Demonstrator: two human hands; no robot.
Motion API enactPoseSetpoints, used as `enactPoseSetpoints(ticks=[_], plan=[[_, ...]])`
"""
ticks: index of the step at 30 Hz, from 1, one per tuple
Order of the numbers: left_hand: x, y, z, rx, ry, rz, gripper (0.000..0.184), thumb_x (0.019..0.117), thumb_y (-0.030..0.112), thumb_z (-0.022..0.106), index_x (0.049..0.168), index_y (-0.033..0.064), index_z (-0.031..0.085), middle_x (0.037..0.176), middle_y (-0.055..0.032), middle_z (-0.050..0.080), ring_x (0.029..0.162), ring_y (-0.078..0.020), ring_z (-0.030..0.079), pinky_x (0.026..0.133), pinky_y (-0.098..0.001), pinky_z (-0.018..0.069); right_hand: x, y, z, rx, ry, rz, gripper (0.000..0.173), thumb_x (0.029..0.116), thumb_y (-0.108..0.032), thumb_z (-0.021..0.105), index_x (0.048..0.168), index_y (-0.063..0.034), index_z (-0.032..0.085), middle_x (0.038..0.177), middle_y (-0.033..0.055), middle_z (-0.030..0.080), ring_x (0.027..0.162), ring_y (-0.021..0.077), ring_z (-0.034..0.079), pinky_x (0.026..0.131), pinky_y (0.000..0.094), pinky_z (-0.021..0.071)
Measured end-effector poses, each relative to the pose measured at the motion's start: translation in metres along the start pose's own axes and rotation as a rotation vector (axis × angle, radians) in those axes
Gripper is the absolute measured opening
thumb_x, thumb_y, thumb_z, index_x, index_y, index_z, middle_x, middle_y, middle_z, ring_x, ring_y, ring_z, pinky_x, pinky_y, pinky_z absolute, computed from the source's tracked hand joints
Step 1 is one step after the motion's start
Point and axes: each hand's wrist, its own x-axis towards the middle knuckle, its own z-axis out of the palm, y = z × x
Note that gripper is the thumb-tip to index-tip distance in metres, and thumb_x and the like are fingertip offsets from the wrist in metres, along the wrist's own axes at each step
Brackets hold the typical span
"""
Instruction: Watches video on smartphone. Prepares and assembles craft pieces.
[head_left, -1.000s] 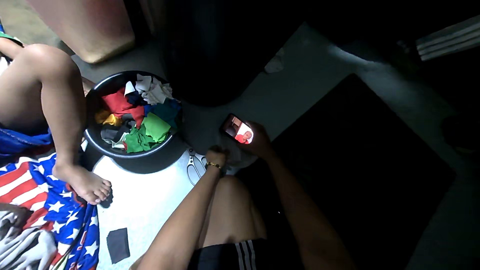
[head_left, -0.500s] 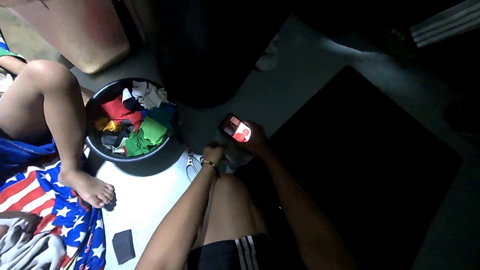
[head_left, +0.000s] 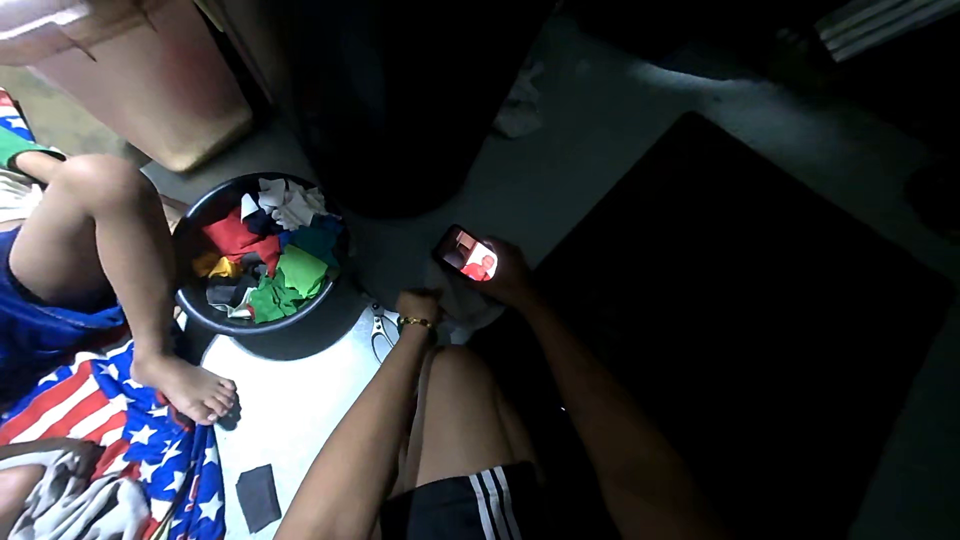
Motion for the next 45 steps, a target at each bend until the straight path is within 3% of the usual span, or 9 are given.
enactPoseSetpoints(ticks=[7, 16, 21, 23, 26, 32, 36, 38, 45], plan=[[0.001, -0.005, -0.003, 0.129, 0.085, -0.004, 0.035, 0.1002, 0.030, 0.070, 0.115, -0.0014, 0.072, 0.112, -0.0202, 0.072, 0.104, -0.0286, 0.069, 0.098, -0.0441, 0.0527, 0.001, 0.002, 0.002, 0.012, -0.021, 0.021, 0.092, 0.0730, -0.032, 0.092, 0.146, 0.0040, 0.049, 0.141, 0.0289, 0.056, 0.134, 0.0423, 0.052, 0.112, 0.0557, 0.0420], [-0.005, -0.003, 0.000, -0.466, -0.027, -0.042, 0.029, 0.0977, 0.012, 0.070, 0.117, -0.0071, 0.061, 0.095, -0.0159, 0.064, 0.073, -0.0171, 0.062, 0.069, -0.0304, 0.0567, 0.001, 0.000, 0.010, 0.022, 0.020, 0.023, 0.087, 0.0742, -0.033, 0.091, 0.143, 0.0039, 0.052, 0.138, 0.0298, 0.057, 0.131, 0.0433, 0.055, 0.110, 0.0566, 0.0434], [-0.006, -0.003, -0.009, -0.319, -0.023, 0.006, 0.032, 0.0966, 0.012, 0.071, 0.120, -0.0067, 0.061, 0.093, -0.0153, 0.065, 0.072, -0.0173, 0.062, 0.069, -0.0304, 0.0565, 0.002, 0.001, 0.006, 0.042, 0.037, -0.005, 0.085, 0.0737, -0.036, 0.090, 0.141, 0.0019, 0.056, 0.134, 0.0272, 0.061, 0.126, 0.0400, 0.059, 0.107, 0.0564, 0.0467], [-0.006, -0.006, -0.014, -0.165, -0.026, 0.025, 0.032, 0.0980, 0.017, 0.071, 0.118, -0.0070, 0.063, 0.103, -0.0193, 0.067, 0.085, -0.0221, 0.066, 0.080, -0.0364, 0.0573, 0.002, -0.001, 0.004, 0.041, 0.024, -0.008, 0.083, 0.0741, -0.034, 0.091, 0.140, 0.0024, 0.056, 0.132, 0.0273, 0.062, 0.124, 0.0405, 0.060, 0.106, 0.0569, 0.0473], [-0.008, -0.012, -0.016, -0.256, 0.015, 0.035, 0.031, 0.0974, 0.012, 0.070, 0.119, -0.0086, 0.062, 0.103, -0.0207, 0.066, 0.083, -0.0231, 0.065, 0.077, -0.0372, 0.0579, -0.001, -0.001, 0.005, 0.025, 0.012, 0.007, 0.085, 0.0749, -0.034, 0.090, 0.142, 0.0030, 0.054, 0.135, 0.0274, 0.060, 0.127, 0.0403, 0.058, 0.109, 0.0549, 0.0460], [-0.033, -0.022, -0.039, -0.347, 0.167, 0.049, 0.013, 0.0970, 0.007, 0.067, 0.092, -0.0023, 0.059, 0.078, -0.0097, 0.060, 0.063, -0.0140, 0.055, 0.059, -0.0297, 0.0498, -0.005, -0.004, 0.013, 0.040, -0.002, -0.066, 0.088, 0.0736, -0.031, 0.092, 0.143, 0.0052, 0.052, 0.137, 0.0293, 0.058, 0.129, 0.0420, 0.056, 0.111, 0.0545, 0.0437], [-0.051, -0.044, -0.058, -0.528, 0.176, 0.082, 0.028, 0.0947, -0.005, 0.063, 0.121, -0.0070, 0.056, 0.093, -0.0166, 0.064, 0.072, -0.0182, 0.063, 0.064, -0.0322, 0.0554, -0.008, -0.008, 0.019, -0.002, -0.058, -0.065, 0.090, 0.0756, -0.032, 0.091, 0.147, 0.0044, 0.049, 0.143, 0.0306, 0.054, 0.135, 0.0445, 0.051, 0.113, 0.0569, 0.0405], [-0.064, -0.055, -0.070, -0.660, 0.164, 0.077, 0.023, 0.0976, -0.004, 0.062, 0.120, -0.0060, 0.056, 0.088, -0.0146, 0.067, 0.066, -0.0153, 0.067, 0.056, -0.0269, 0.0566, -0.010, -0.009, 0.023, -0.017, -0.062, -0.091, 0.088, 0.0765, -0.032, 0.090, 0.146, 0.0046, 0.050, 0.143, 0.0309, 0.054, 0.135, 0.0448, 0.051, 0.114, 0.0567, 0.0406], [-0.110, -0.097, -0.115, -0.871, 0.103, 0.123, 0.013, 0.1029, -0.002, 0.054, 0.116, -0.0040, 0.056, 0.088, -0.0123, 0.071, 0.071, -0.0167, 0.072, 0.064, -0.0301, 0.0613, -0.028, -0.080, -0.014, -0.143, -0.271, 0.132, 0.078, 0.0894, -0.026, 0.081, 0.150, 0.0059, 0.044, 0.148, 0.0297, 0.050, 0.139, 0.0417, 0.048, 0.115, 0.0543, 0.0375]])
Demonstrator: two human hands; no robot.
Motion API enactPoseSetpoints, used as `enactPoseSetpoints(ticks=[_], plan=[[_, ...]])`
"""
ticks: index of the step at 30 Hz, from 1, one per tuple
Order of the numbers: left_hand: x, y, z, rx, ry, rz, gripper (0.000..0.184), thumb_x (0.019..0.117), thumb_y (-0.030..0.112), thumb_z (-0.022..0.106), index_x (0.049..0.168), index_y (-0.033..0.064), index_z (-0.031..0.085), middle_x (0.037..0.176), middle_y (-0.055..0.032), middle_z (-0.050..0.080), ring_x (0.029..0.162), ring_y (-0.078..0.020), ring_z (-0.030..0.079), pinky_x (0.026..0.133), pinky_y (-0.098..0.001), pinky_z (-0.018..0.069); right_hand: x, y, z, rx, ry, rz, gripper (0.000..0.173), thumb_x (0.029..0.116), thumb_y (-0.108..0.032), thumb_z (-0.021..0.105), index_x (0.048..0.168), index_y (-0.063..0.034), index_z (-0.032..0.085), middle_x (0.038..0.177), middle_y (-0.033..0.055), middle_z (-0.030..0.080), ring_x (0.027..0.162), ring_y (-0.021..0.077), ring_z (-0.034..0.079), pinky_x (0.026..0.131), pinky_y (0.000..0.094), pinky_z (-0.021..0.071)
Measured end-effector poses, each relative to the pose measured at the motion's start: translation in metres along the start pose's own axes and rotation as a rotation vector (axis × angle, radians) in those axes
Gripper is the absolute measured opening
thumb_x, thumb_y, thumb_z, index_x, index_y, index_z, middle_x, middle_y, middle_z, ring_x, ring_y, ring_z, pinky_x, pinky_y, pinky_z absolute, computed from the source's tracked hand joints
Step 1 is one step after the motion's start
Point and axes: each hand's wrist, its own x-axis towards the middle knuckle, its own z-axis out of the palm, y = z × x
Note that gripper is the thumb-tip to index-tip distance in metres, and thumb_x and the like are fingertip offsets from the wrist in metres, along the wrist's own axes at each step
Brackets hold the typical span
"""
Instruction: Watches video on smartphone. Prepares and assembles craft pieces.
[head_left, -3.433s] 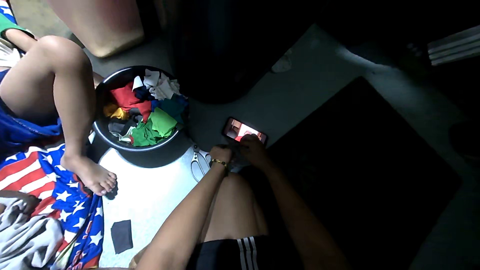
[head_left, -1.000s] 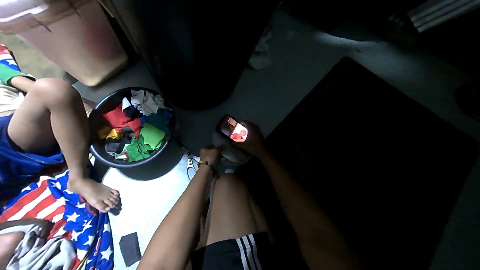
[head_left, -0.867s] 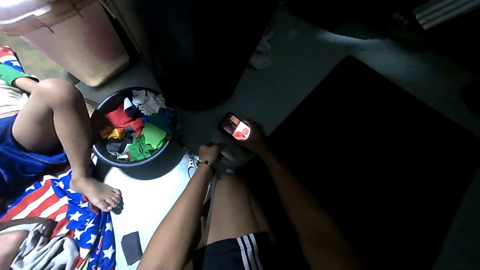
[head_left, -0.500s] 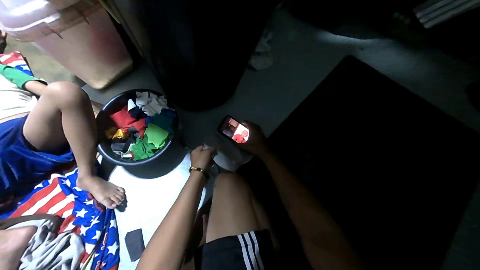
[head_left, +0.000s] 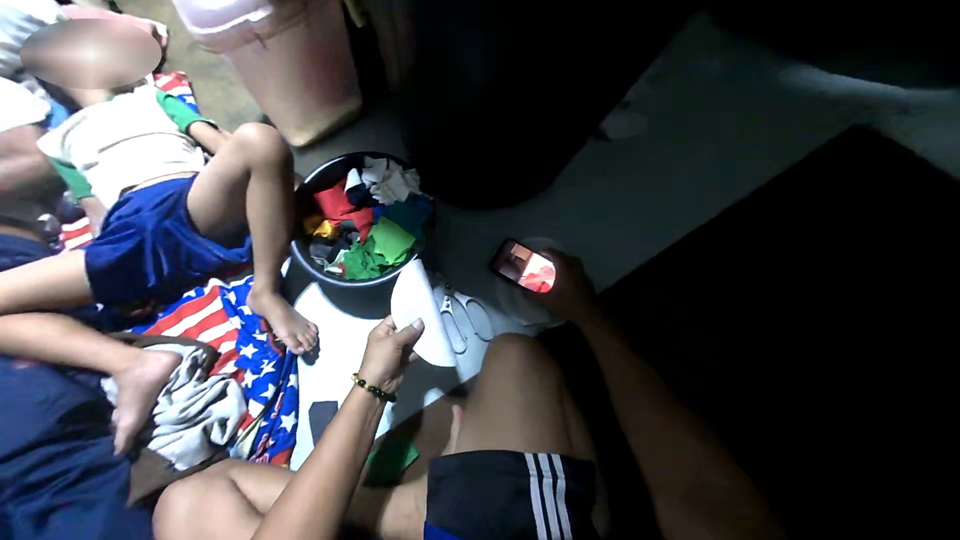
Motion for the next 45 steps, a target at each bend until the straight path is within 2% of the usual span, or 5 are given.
enactPoseSetpoints(ticks=[7, 13, 18, 27, 45], plan=[[-0.035, -0.024, -0.061, 0.866, -0.108, 1.392, 0.016, 0.0917, 0.000, 0.061, 0.095, -0.0007, 0.077, 0.105, -0.0174, 0.078, 0.110, -0.0263, 0.074, 0.102, -0.0386, 0.0562, -0.005, -0.008, 0.047, 0.437, 0.185, -0.284, 0.064, 0.0944, -0.016, 0.073, 0.147, 0.0079, 0.045, 0.135, 0.0284, 0.059, 0.124, 0.0348, 0.059, 0.107, 0.0466, 0.0476], [-0.048, -0.036, -0.090, 1.075, 0.047, 1.669, 0.014, 0.1001, 0.008, 0.062, 0.096, 0.0089, 0.075, 0.102, -0.0106, 0.078, 0.108, -0.0234, 0.073, 0.103, -0.0434, 0.0540, -0.066, -0.067, 0.072, 0.944, -0.469, -0.414, 0.055, 0.1033, -0.051, 0.040, 0.137, -0.0096, 0.054, 0.116, 0.0000, 0.072, 0.102, 0.0105, 0.069, 0.085, 0.0289, 0.0577], [-0.065, -0.037, -0.107, 0.958, -0.025, 1.529, 0.015, 0.0957, 0.005, 0.059, 0.097, 0.0050, 0.074, 0.107, -0.0146, 0.077, 0.111, -0.0252, 0.072, 0.106, -0.0437, 0.0524, -0.095, -0.085, 0.082, 1.061, -0.500, -0.359, 0.053, 0.1026, -0.052, 0.046, 0.138, -0.0135, 0.056, 0.115, -0.0050, 0.071, 0.098, 0.0023, 0.068, 0.084, 0.0209, 0.0579], [-0.027, -0.057, -0.103, 0.001, 0.356, 0.082, 0.024, 0.0989, -0.002, 0.061, 0.121, -0.0062, 0.054, 0.092, -0.0140, 0.066, 0.069, -0.0141, 0.065, 0.060, -0.0267, 0.0550, -0.061, -0.093, 0.142, 0.805, -0.388, -0.102, 0.051, 0.1134, -0.037, 0.030, 0.150, -0.0056, 0.043, 0.123, 0.0145, 0.065, 0.104, 0.0207, 0.064, 0.090, 0.0391, 0.0514], [-0.033, -0.057, -0.131, 0.821, 0.308, 0.076, 0.039, 0.0970, 0.014, 0.072, 0.130, -0.0019, 0.061, 0.111, -0.0178, 0.072, 0.095, -0.0290, 0.072, 0.089, -0.0484, 0.0578, -0.067, -0.081, 0.190, -0.392, -0.425, -0.656, 0.050, 0.0919, -0.009, 0.074, 0.139, -0.0037, 0.061, 0.161, 0.0231, 0.039, 0.150, 0.0461, 0.033, 0.119, 0.0617, 0.0304]])
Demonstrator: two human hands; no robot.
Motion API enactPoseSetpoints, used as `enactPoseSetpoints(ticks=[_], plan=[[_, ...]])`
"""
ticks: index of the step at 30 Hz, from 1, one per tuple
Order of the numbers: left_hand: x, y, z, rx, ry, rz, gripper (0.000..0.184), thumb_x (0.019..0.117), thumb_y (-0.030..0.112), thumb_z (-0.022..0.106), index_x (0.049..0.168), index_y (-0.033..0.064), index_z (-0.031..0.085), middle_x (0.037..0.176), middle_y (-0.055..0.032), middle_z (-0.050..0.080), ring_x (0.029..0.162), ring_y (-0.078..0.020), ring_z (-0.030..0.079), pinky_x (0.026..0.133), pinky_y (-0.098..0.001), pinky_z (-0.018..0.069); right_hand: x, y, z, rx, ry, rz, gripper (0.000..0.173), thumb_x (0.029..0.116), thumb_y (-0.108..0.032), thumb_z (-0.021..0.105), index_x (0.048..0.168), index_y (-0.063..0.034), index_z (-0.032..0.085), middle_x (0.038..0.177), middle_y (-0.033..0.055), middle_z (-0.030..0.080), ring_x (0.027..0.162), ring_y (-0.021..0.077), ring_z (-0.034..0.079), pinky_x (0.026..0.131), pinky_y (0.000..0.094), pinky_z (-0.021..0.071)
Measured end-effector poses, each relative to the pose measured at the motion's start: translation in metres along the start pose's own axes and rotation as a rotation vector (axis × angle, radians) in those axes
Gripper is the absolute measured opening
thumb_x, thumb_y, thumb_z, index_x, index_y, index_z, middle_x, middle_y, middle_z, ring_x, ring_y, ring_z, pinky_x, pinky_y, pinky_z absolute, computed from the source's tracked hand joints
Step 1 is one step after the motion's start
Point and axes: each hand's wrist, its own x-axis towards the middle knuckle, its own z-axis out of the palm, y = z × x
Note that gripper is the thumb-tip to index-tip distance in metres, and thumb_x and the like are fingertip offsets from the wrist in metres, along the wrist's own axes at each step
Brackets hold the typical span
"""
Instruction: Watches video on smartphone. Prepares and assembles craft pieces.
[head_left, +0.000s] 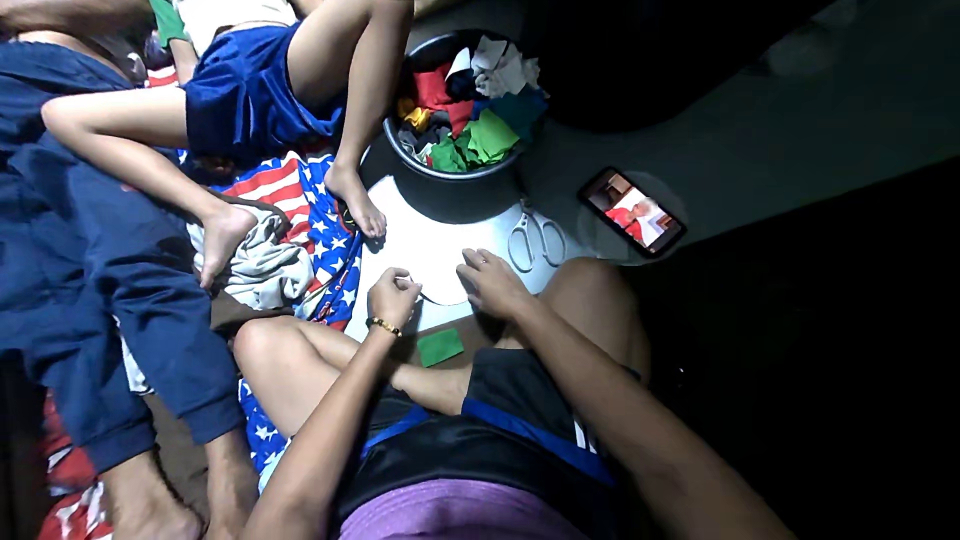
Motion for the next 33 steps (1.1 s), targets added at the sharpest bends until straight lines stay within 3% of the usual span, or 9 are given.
enactPoseSetpoints(ticks=[4, 9, 16, 20, 24, 26, 28, 30, 33], plan=[[-0.025, -0.012, -0.017, 0.306, -0.167, 0.121, 0.033, 0.0898, 0.012, 0.078, 0.118, -0.0011, 0.068, 0.115, -0.0191, 0.069, 0.101, -0.0321, 0.069, 0.094, -0.0520, 0.0553, 0.001, 0.000, 0.000, -0.009, 0.021, -0.014, 0.041, 0.0935, -0.008, 0.072, 0.133, -0.0019, 0.065, 0.157, 0.0251, 0.044, 0.146, 0.0468, 0.039, 0.117, 0.0591, 0.0349], [-0.041, -0.022, -0.007, 0.430, -0.340, 0.149, 0.034, 0.0935, 0.015, 0.074, 0.123, -0.0002, 0.068, 0.122, -0.0189, 0.067, 0.115, -0.0309, 0.065, 0.104, -0.0481, 0.0505, 0.000, 0.001, 0.002, -0.005, 0.065, -0.033, 0.035, 0.0910, -0.007, 0.075, 0.125, 0.0001, 0.069, 0.149, 0.0268, 0.051, 0.140, 0.0473, 0.045, 0.112, 0.0587, 0.0406], [-0.030, -0.015, -0.007, 0.386, -0.165, 0.261, 0.033, 0.0956, 0.014, 0.070, 0.124, -0.0020, 0.068, 0.133, -0.0231, 0.060, 0.125, -0.0340, 0.059, 0.109, -0.0449, 0.0474, 0.003, -0.007, -0.010, 0.030, 0.043, 0.040, 0.033, 0.0957, -0.011, 0.069, 0.126, -0.0005, 0.068, 0.143, 0.0271, 0.053, 0.135, 0.0453, 0.048, 0.109, 0.0577, 0.0418], [-0.018, -0.009, -0.003, 0.300, -0.120, 0.340, 0.028, 0.0956, 0.013, 0.069, 0.118, -0.0030, 0.070, 0.128, -0.0229, 0.063, 0.119, -0.0333, 0.063, 0.104, -0.0444, 0.0506, 0.002, -0.006, -0.010, 0.028, -0.031, 0.061, 0.029, 0.0966, -0.012, 0.065, 0.122, 0.0020, 0.068, 0.143, 0.0276, 0.052, 0.135, 0.0465, 0.047, 0.107, 0.0581, 0.0429], [0.006, 0.032, -0.007, 0.153, 0.059, 0.523, 0.021, 0.0945, 0.006, 0.067, 0.112, -0.0053, 0.072, 0.126, -0.0246, 0.066, 0.120, -0.0356, 0.063, 0.101, -0.0459, 0.0525, 0.005, -0.007, -0.014, 0.045, -0.025, 0.041, 0.031, 0.0961, -0.012, 0.065, 0.123, 0.0033, 0.067, 0.146, 0.0289, 0.050, 0.136, 0.0476, 0.047, 0.107, 0.0585, 0.0430], [0.018, 0.055, -0.010, 0.119, 0.149, 0.609, 0.020, 0.0939, 0.003, 0.066, 0.110, -0.0074, 0.072, 0.120, -0.0255, 0.069, 0.113, -0.0358, 0.067, 0.095, -0.0456, 0.0547, 0.006, -0.009, -0.015, 0.064, -0.050, 0.033, 0.031, 0.0963, -0.011, 0.065, 0.123, 0.0047, 0.066, 0.145, 0.0289, 0.050, 0.136, 0.0475, 0.046, 0.107, 0.0588, 0.0427], [0.029, 0.071, -0.006, 0.143, 0.108, 0.613, 0.022, 0.0939, 0.004, 0.068, 0.112, -0.0083, 0.071, 0.118, -0.0254, 0.069, 0.110, -0.0348, 0.068, 0.094, -0.0451, 0.0556, 0.004, -0.008, -0.017, 0.121, -0.035, 0.042, 0.031, 0.0962, -0.010, 0.065, 0.123, 0.0045, 0.067, 0.145, 0.0280, 0.050, 0.136, 0.0469, 0.046, 0.107, 0.0591, 0.0427], [0.036, 0.076, 0.004, 0.298, -0.039, 0.530, 0.032, 0.0936, 0.009, 0.072, 0.121, -0.0057, 0.068, 0.131, -0.0252, 0.063, 0.123, -0.0364, 0.062, 0.103, -0.0476, 0.0515, -0.001, -0.007, -0.028, 0.226, 0.021, 0.071, 0.035, 0.0979, -0.011, 0.065, 0.130, 0.0028, 0.064, 0.147, 0.0263, 0.050, 0.137, 0.0446, 0.047, 0.108, 0.0575, 0.0417], [0.045, 0.055, 0.031, 0.540, -0.212, 0.460, 0.065, 0.0862, 0.018, 0.083, 0.144, 0.0011, 0.057, 0.163, -0.0282, 0.030, 0.153, -0.0447, 0.026, 0.123, -0.0548, 0.0278, -0.015, -0.001, -0.046, 0.413, 0.238, 0.120, 0.036, 0.0992, -0.013, 0.064, 0.132, 0.0020, 0.065, 0.142, 0.0248, 0.056, 0.133, 0.0401, 0.052, 0.111, 0.0525, 0.0428]])
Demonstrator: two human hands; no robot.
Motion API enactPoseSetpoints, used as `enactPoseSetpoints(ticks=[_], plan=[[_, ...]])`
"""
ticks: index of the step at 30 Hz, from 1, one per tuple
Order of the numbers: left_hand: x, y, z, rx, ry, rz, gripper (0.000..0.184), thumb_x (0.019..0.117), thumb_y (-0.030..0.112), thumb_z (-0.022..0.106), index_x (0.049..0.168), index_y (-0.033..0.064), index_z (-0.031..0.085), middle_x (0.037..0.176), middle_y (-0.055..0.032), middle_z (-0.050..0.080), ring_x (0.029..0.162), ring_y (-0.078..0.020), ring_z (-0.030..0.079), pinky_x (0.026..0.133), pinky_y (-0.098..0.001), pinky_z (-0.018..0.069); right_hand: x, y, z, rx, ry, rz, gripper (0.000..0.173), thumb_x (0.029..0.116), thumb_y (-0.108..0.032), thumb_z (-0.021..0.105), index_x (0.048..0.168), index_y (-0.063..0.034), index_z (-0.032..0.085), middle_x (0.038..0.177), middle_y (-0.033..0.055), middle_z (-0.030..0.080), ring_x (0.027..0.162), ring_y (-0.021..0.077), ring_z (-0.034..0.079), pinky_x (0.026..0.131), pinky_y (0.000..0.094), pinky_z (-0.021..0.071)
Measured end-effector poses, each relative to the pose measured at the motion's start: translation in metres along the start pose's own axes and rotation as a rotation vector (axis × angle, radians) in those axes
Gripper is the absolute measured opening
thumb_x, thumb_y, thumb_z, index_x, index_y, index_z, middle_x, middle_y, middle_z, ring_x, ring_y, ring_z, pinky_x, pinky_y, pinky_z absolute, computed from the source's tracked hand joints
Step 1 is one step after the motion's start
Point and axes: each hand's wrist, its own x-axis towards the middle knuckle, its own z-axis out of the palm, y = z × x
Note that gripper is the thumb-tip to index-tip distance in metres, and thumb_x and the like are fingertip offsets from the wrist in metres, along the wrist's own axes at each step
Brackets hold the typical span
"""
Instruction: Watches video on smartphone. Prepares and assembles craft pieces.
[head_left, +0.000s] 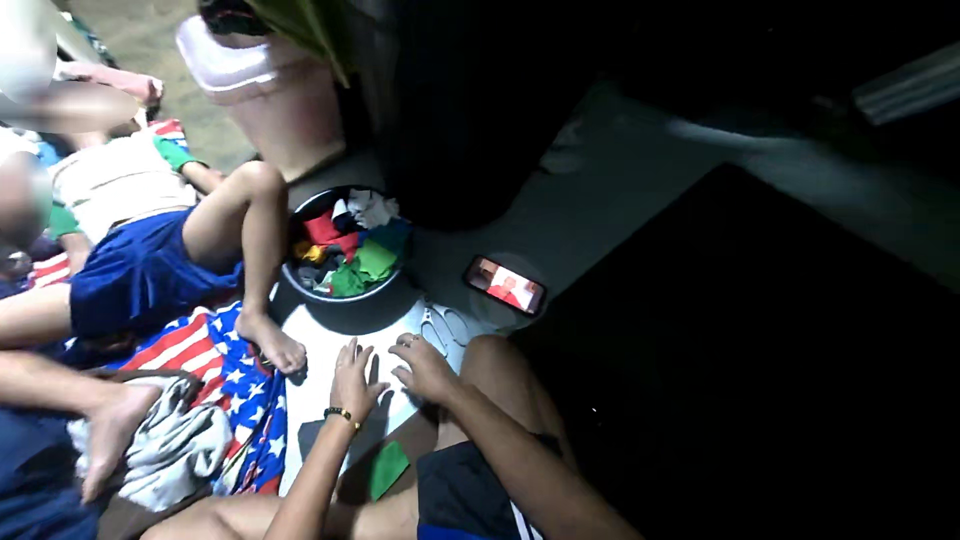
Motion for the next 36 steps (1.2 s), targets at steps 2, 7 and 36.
enactPoseSetpoints(ticks=[2, 7, 36], plan=[[-0.003, -0.007, 0.020, 0.101, -0.081, -0.021, 0.077, 0.0857, 0.025, 0.084, 0.152, 0.0078, 0.050, 0.168, -0.0251, 0.019, 0.158, -0.0431, 0.013, 0.126, -0.0532, 0.0212, -0.011, 0.006, -0.016, 0.136, 0.210, 0.039, 0.034, 0.0983, -0.013, 0.065, 0.128, 0.0048, 0.067, 0.137, 0.0264, 0.061, 0.132, 0.0379, 0.055, 0.113, 0.0477, 0.0428], [-0.007, -0.012, 0.026, 0.101, -0.086, -0.018, 0.071, 0.0886, 0.027, 0.082, 0.151, 0.0097, 0.052, 0.169, -0.0231, 0.021, 0.158, -0.0406, 0.013, 0.127, -0.0509, 0.0196, -0.023, 0.063, -0.068, 0.135, 0.655, 0.276, 0.034, 0.0978, -0.012, 0.066, 0.127, 0.0050, 0.067, 0.133, 0.0260, 0.063, 0.129, 0.0387, 0.057, 0.112, 0.0503, 0.0436], [0.144, 0.200, 0.086, 0.348, -0.568, 0.567, 0.030, 0.0966, 0.007, 0.067, 0.125, -0.0046, 0.067, 0.144, -0.0236, 0.055, 0.140, -0.0378, 0.048, 0.117, -0.0497, 0.0386, -0.017, 0.193, -0.179, 0.143, 0.205, 0.336, 0.094, 0.0745, -0.010, 0.091, 0.152, 0.0016, 0.039, 0.131, 0.0316, 0.059, 0.119, 0.0440, 0.061, 0.102, 0.0574, 0.0486]])
